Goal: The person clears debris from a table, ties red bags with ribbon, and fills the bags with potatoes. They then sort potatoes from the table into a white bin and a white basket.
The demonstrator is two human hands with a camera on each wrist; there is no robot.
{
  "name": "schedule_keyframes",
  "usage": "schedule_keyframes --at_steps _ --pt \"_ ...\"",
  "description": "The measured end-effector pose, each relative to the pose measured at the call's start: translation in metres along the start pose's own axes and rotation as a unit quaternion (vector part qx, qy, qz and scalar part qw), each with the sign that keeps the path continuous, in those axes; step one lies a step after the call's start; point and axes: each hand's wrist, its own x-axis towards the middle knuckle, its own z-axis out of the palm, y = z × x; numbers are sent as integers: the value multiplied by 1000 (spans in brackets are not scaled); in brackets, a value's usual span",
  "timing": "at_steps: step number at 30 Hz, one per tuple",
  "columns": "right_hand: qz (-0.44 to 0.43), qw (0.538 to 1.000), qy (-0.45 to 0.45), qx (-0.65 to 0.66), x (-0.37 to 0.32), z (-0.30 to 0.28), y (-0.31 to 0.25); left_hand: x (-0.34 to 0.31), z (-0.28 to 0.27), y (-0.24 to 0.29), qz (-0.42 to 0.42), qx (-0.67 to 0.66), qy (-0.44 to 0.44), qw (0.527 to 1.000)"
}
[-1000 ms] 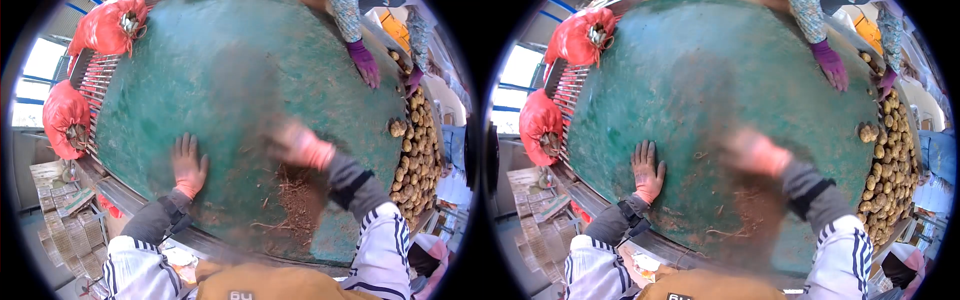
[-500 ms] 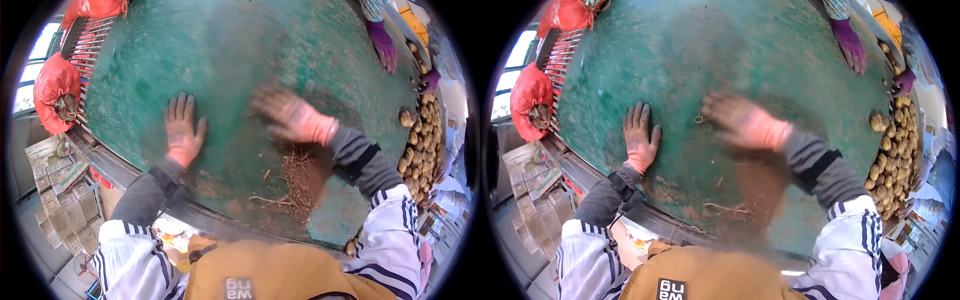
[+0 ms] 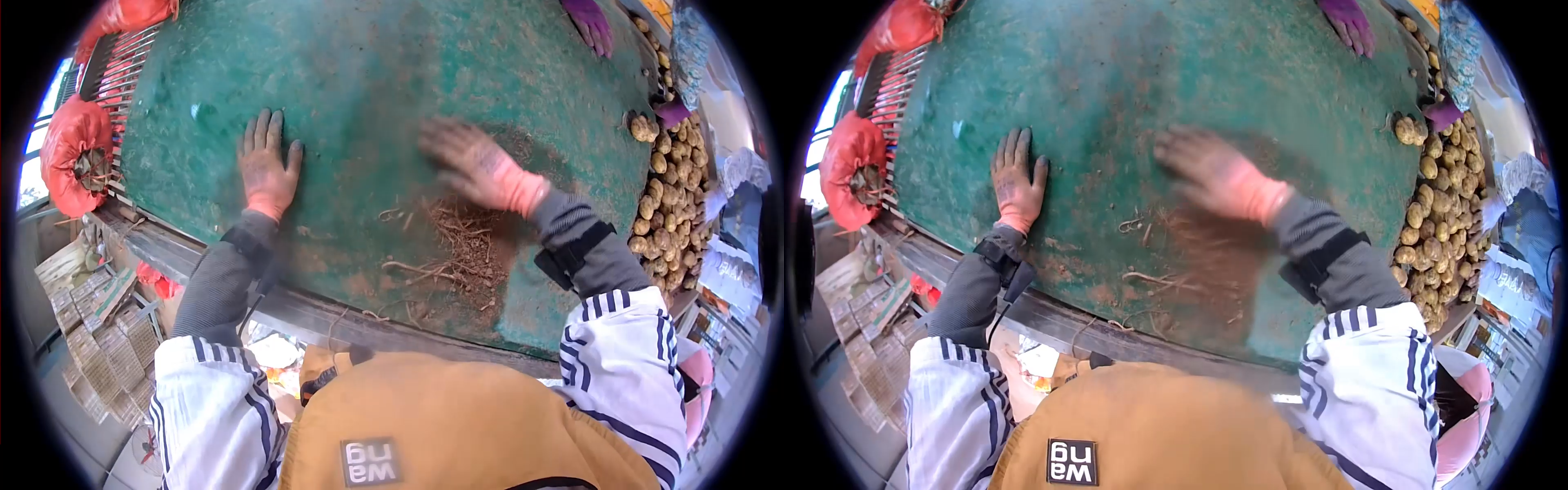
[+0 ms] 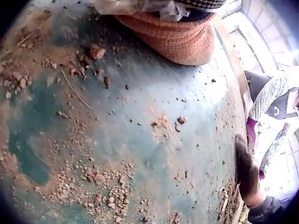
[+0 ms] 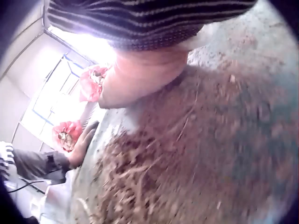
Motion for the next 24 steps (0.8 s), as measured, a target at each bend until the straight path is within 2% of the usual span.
schedule_keyframes --at_steps 4,6,8,10,13,15,17,19,23,24 --pt "-50 995 -56 67 -46 15 -58 0 2 -3 8 -3 16 1000" --pt "92 990 -6 108 -88 -7 -76 0 5 -4 20 -4 24 999" --pt "166 981 40 93 -136 -8 -76 0 7 -4 18 2 24 1000" --pt "182 979 84 32 -188 29 -74 -1 8 -7 23 3 19 1000" --pt "175 976 34 122 -165 43 -116 -3 9 -6 24 13 26 999" --pt "92 994 2 63 -126 63 -134 0 10 -7 25 14 35 999" --pt "32 991 120 46 -86 94 -147 -1 12 -9 25 6 39 999" --pt "35 993 111 -30 -44 100 -148 -1 12 -10 24 6 35 999" --pt "62 970 89 -217 -2 84 -109 -2 12 -10 21 -3 37 999" --pt "67 979 114 -158 -3 68 -106 -2 11 -9 20 -4 37 999"
